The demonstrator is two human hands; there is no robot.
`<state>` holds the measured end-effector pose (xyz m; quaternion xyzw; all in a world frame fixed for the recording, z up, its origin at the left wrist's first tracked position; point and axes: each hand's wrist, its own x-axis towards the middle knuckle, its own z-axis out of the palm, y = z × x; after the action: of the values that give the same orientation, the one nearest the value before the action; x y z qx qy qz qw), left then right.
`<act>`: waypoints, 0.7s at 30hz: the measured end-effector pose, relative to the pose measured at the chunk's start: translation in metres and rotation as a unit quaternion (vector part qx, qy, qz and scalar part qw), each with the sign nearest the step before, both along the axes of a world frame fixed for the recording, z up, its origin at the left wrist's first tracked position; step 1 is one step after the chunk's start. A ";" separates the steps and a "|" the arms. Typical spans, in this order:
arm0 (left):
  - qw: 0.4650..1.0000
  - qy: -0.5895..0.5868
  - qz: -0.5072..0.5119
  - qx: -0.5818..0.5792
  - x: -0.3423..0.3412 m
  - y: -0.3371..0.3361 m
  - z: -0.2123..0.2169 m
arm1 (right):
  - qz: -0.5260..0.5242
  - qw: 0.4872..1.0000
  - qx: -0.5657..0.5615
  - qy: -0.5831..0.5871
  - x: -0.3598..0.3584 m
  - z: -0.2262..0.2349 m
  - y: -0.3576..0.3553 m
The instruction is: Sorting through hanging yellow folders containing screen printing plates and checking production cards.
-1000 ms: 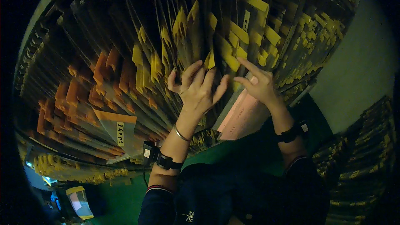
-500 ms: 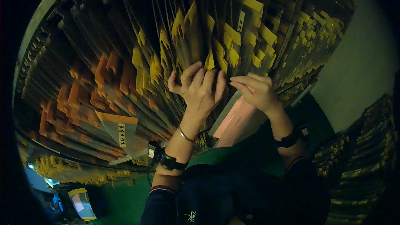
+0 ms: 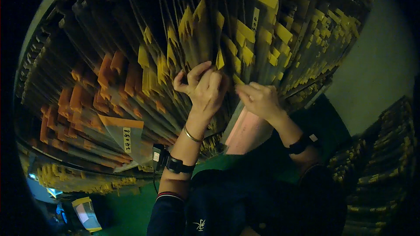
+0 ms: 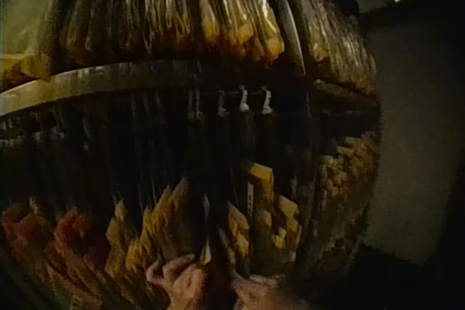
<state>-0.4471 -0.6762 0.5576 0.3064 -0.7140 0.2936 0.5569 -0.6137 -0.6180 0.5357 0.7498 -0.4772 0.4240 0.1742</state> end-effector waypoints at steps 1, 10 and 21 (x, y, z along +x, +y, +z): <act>1.000 -0.002 0.010 -0.013 0.001 0.001 0.001 | -0.024 1.000 -0.016 -0.010 -0.004 -0.005 -0.006; 0.999 -0.024 0.038 0.013 0.003 0.002 -0.004 | -0.010 0.998 0.014 -0.056 -0.024 -0.006 -0.013; 0.998 -0.031 0.020 0.045 0.004 0.008 0.000 | -0.024 0.995 -0.002 -0.098 -0.006 0.003 -0.004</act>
<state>-0.4428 -0.6683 0.5577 0.3361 -0.7371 0.2821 0.5139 -0.6195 -0.6220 0.5383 0.6927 -0.5089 0.4920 0.1387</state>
